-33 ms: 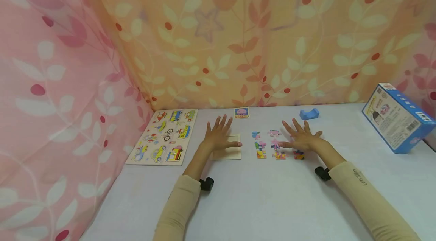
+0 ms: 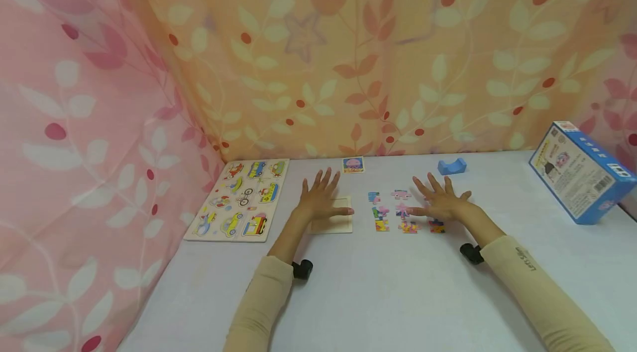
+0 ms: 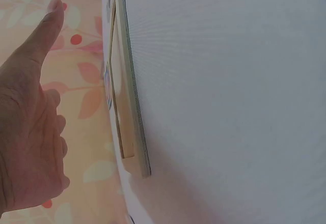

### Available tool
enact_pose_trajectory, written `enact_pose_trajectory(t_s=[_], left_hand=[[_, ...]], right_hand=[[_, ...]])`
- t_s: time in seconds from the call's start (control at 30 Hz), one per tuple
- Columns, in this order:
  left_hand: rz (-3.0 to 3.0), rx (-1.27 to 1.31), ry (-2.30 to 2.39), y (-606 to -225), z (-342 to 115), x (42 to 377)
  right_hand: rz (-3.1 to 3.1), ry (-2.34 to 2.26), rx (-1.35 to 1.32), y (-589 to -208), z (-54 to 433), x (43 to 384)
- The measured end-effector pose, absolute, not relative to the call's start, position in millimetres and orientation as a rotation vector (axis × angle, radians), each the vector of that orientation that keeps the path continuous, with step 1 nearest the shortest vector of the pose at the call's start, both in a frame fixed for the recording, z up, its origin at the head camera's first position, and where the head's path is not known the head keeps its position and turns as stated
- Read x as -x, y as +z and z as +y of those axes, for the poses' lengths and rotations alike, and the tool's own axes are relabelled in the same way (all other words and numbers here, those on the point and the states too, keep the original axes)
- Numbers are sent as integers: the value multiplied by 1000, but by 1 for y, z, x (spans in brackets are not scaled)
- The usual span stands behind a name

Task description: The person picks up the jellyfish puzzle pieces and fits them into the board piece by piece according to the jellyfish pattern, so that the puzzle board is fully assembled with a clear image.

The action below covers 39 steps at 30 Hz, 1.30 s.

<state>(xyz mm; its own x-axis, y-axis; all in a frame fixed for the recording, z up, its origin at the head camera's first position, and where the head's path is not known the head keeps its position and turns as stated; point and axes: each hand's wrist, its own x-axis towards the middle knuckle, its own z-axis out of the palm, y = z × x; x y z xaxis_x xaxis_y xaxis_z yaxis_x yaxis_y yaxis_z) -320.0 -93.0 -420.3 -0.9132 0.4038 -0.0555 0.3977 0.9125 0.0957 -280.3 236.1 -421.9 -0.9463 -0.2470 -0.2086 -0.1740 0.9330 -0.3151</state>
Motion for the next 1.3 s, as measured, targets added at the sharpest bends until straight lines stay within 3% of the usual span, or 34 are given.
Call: enact_pose_trajectory(t_s=[0.57,0.8,1.07,1.3], left_hand=[[2978,-650,212,-416,-113,326],[2857,-704,444,-409,-135,327],[2755,-663,481,-414,-157,321],[2712,-667,530,-419,-168,315]], right_hand=[[2891,-416,353,-419,230,287],[3047,-493,499,-416,223,302],[3028,-711,661,-420,187,327],[2970,-708,629,-424,160,337]])
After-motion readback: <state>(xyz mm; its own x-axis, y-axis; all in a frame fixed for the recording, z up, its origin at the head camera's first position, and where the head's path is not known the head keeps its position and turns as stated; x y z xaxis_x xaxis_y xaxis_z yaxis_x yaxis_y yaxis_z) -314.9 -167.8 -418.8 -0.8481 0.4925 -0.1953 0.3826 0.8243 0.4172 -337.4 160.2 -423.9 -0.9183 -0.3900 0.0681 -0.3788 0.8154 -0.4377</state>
